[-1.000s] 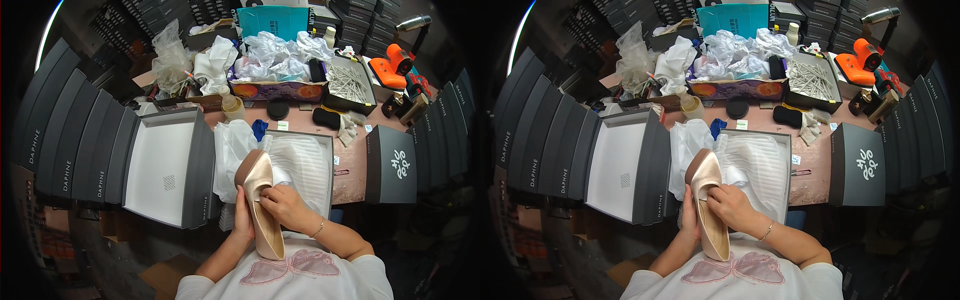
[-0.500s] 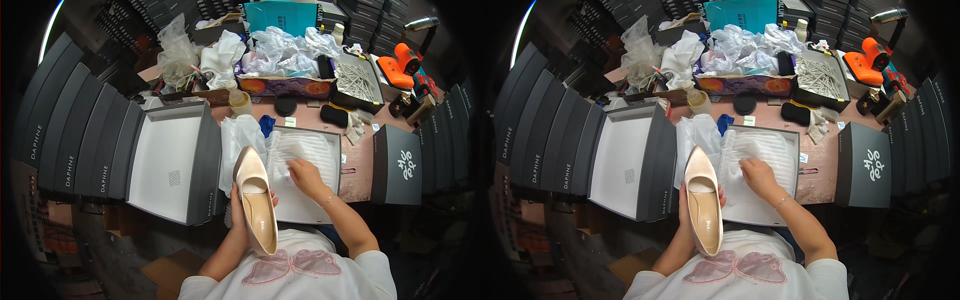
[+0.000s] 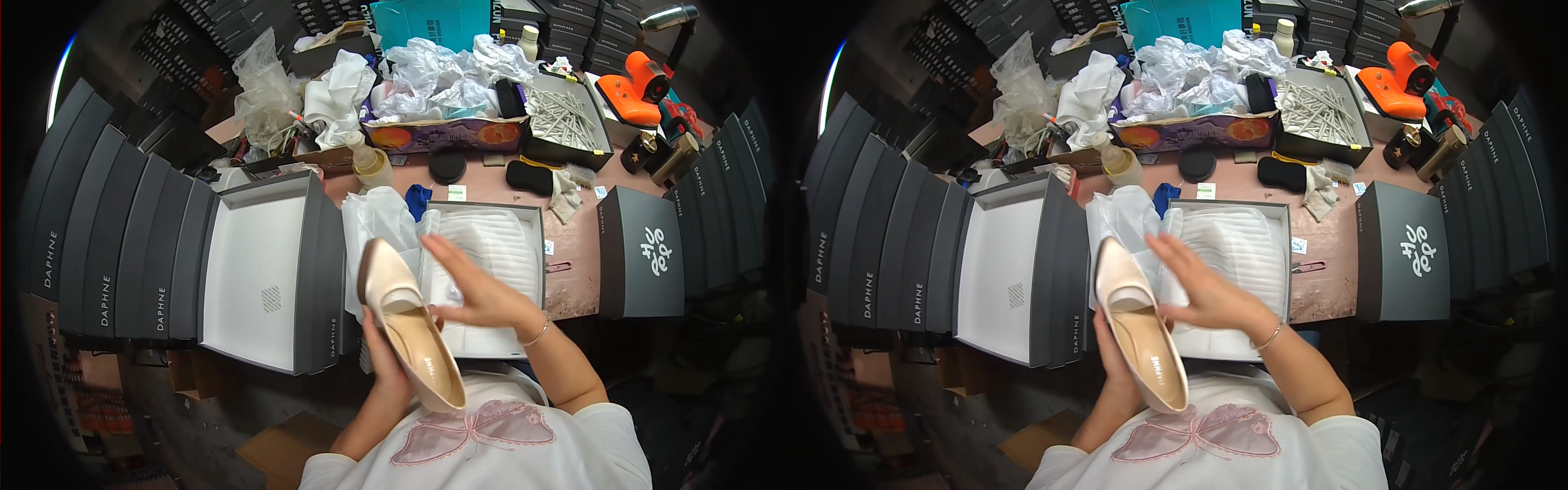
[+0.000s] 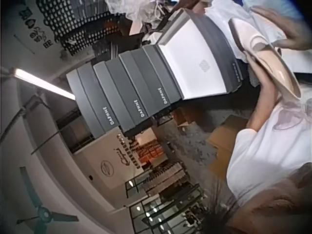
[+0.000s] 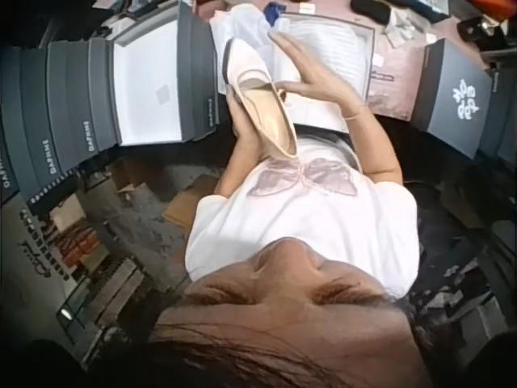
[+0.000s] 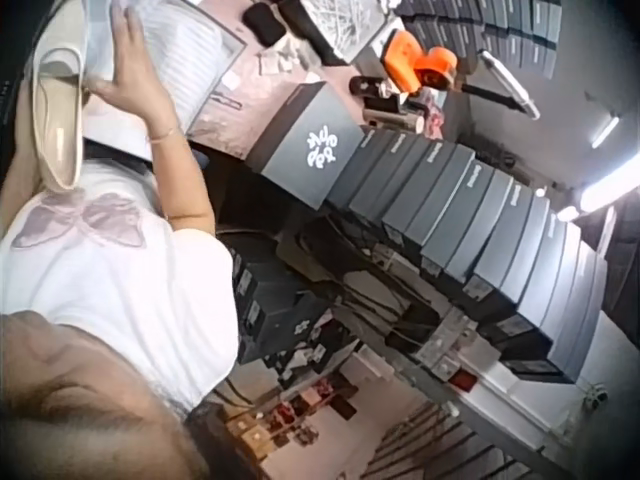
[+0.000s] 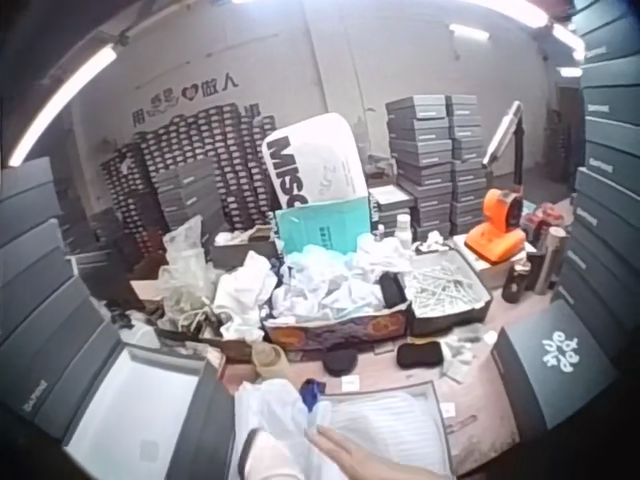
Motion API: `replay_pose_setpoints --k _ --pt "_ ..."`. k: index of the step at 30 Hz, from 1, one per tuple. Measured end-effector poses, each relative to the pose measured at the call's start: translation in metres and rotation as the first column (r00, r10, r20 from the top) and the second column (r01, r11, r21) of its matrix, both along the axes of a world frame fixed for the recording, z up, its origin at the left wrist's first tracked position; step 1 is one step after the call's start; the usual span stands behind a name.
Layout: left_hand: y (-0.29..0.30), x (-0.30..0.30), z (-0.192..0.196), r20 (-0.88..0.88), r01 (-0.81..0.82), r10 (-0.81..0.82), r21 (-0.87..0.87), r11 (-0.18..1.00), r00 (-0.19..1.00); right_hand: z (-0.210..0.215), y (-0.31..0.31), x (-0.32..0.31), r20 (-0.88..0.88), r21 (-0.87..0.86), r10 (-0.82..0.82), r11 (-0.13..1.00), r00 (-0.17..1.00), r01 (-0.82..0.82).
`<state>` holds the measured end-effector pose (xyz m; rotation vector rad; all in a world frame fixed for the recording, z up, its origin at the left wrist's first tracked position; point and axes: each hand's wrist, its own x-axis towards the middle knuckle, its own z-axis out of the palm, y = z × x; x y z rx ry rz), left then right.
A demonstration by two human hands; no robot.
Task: Inspecting and packing high-heeled shoes into boxes.
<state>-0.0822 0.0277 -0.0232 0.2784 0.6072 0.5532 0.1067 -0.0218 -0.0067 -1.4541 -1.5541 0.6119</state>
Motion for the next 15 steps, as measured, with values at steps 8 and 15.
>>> replay_pose_setpoints --k 8,15 --pt "0.005 0.016 0.023 -0.151 -0.053 0.044 -0.057 0.997 0.988 -0.11 -0.005 0.01 0.483 -0.269 -0.019 0.948 0.875 0.169" --pt "-0.003 0.025 0.014 -0.086 -0.011 0.014 0.041 0.999 0.996 0.026 -0.031 -0.027 -0.014 -0.002 -0.007 1.0 1.0 0.007"
